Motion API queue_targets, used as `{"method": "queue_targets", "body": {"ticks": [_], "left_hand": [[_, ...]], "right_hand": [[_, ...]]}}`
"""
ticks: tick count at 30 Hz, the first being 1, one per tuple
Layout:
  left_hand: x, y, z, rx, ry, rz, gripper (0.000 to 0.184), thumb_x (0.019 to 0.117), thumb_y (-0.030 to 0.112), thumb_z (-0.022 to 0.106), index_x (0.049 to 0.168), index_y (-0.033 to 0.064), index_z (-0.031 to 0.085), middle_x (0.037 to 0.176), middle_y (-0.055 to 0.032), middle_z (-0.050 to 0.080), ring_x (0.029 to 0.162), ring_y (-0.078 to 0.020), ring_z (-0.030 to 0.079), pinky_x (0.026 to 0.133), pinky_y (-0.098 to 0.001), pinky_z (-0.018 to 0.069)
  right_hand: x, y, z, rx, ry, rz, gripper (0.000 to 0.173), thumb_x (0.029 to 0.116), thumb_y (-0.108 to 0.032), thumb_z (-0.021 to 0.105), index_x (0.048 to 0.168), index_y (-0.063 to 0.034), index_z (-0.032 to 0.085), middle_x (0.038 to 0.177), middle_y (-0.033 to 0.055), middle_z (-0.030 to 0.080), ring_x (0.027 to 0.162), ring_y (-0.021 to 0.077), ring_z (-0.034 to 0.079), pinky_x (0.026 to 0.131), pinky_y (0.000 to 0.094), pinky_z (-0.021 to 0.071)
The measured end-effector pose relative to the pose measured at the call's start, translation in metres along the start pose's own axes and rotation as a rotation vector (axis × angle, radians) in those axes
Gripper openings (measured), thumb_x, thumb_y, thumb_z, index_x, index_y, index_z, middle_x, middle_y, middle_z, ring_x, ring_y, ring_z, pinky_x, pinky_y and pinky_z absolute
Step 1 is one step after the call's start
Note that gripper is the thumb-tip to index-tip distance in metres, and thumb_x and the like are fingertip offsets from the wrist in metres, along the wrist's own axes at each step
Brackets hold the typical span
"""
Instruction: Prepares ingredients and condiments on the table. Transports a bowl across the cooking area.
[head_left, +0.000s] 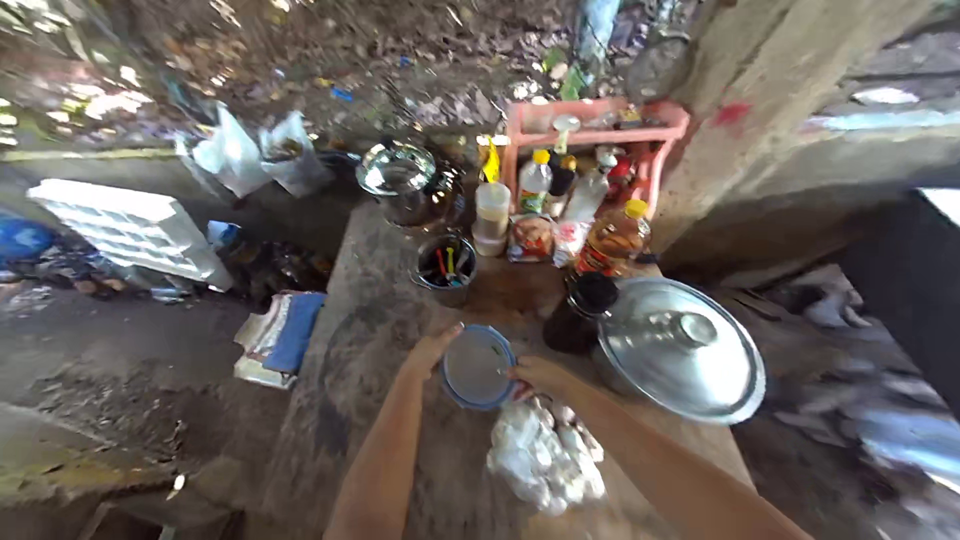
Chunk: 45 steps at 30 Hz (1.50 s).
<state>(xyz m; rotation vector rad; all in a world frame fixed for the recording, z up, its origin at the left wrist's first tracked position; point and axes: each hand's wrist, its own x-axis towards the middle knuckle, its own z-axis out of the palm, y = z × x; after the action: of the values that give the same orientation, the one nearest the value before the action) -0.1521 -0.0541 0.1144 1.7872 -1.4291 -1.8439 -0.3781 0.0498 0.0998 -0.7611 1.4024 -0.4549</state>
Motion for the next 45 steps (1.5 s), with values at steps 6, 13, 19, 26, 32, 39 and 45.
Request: {"method": "queue_targets", "body": {"ticks": [6, 13, 19, 26, 32, 39, 45], "left_hand": [[0.031, -0.058, -0.002, -0.162, -0.028, -0.044, 0.07, 0.098, 0.06, 0.057, 0.142, 0.0062, 0.055, 0.134, -0.0209, 0.063, 0.124, -0.0335, 0.061, 0.104, -0.0538, 0.049], [0.046, -0.086, 0.006, -0.188, 0.065, -0.008, 0.069, 0.0936, 0.053, 0.069, 0.14, 0.0038, 0.057, 0.135, -0.0207, 0.062, 0.129, -0.0322, 0.058, 0.11, -0.0526, 0.0453], [0.042, -0.062, -0.012, 0.244, 0.048, 0.054, 0.065, 0.0974, 0.05, 0.065, 0.136, -0.0005, 0.054, 0.127, -0.0258, 0.062, 0.119, -0.0371, 0.06, 0.104, -0.0563, 0.0464], [-0.024, -0.117, 0.018, -0.111, 0.322, -0.122, 0.065, 0.106, 0.057, 0.04, 0.135, -0.0002, 0.054, 0.12, -0.0247, 0.064, 0.107, -0.0356, 0.064, 0.092, -0.0548, 0.0506], [-0.029, -0.147, 0.064, -0.326, 0.238, -0.136, 0.055, 0.1074, 0.051, 0.043, 0.121, 0.0011, 0.063, 0.086, -0.0103, 0.064, 0.07, -0.0172, 0.06, 0.066, -0.0348, 0.0517], [-0.023, -0.145, 0.068, -0.555, 0.473, -0.056, 0.035, 0.0951, 0.031, 0.074, 0.092, -0.003, 0.067, 0.078, -0.0079, 0.066, 0.07, -0.012, 0.062, 0.069, -0.0318, 0.0541], [-0.028, -0.141, 0.063, -0.436, 0.469, -0.086, 0.04, 0.0955, 0.038, 0.072, 0.091, -0.0019, 0.066, 0.075, -0.0064, 0.062, 0.065, -0.0116, 0.056, 0.065, -0.0317, 0.0497]], "right_hand": [[0.042, 0.017, 0.01, -0.075, -0.036, 0.107, 0.042, 0.1078, -0.032, 0.052, 0.133, 0.002, 0.053, 0.105, 0.0171, 0.069, 0.088, 0.0221, 0.069, 0.082, 0.0394, 0.0561], [0.076, 0.062, 0.013, -0.048, -0.033, 0.116, 0.05, 0.1035, -0.036, 0.06, 0.132, 0.0039, 0.053, 0.12, 0.0193, 0.065, 0.103, 0.0249, 0.067, 0.09, 0.0407, 0.0553], [0.057, 0.045, 0.012, -0.215, -0.068, 0.136, 0.054, 0.103, -0.04, 0.06, 0.132, 0.0059, 0.055, 0.12, 0.0205, 0.064, 0.102, 0.0242, 0.064, 0.093, 0.0403, 0.0525], [0.067, -0.002, -0.001, -0.342, 0.175, 0.145, 0.063, 0.1091, -0.053, 0.032, 0.145, -0.0046, 0.05, 0.132, 0.0226, 0.062, 0.115, 0.0362, 0.064, 0.098, 0.0548, 0.0508], [0.088, -0.015, 0.025, -0.512, 0.147, 0.141, 0.08, 0.1063, -0.063, 0.016, 0.15, -0.0045, 0.047, 0.148, 0.0264, 0.05, 0.137, 0.0398, 0.049, 0.112, 0.059, 0.0375], [0.096, 0.021, 0.025, -0.162, 0.264, 0.008, 0.067, 0.1046, -0.06, 0.041, 0.145, -0.0078, 0.056, 0.148, 0.0177, 0.054, 0.14, 0.0288, 0.049, 0.117, 0.0523, 0.0369], [0.072, -0.007, 0.022, -0.568, 0.391, 0.042, 0.061, 0.1044, -0.057, 0.045, 0.118, -0.0025, 0.069, 0.118, 0.0218, 0.068, 0.117, 0.0359, 0.063, 0.102, 0.0571, 0.0452]]}}
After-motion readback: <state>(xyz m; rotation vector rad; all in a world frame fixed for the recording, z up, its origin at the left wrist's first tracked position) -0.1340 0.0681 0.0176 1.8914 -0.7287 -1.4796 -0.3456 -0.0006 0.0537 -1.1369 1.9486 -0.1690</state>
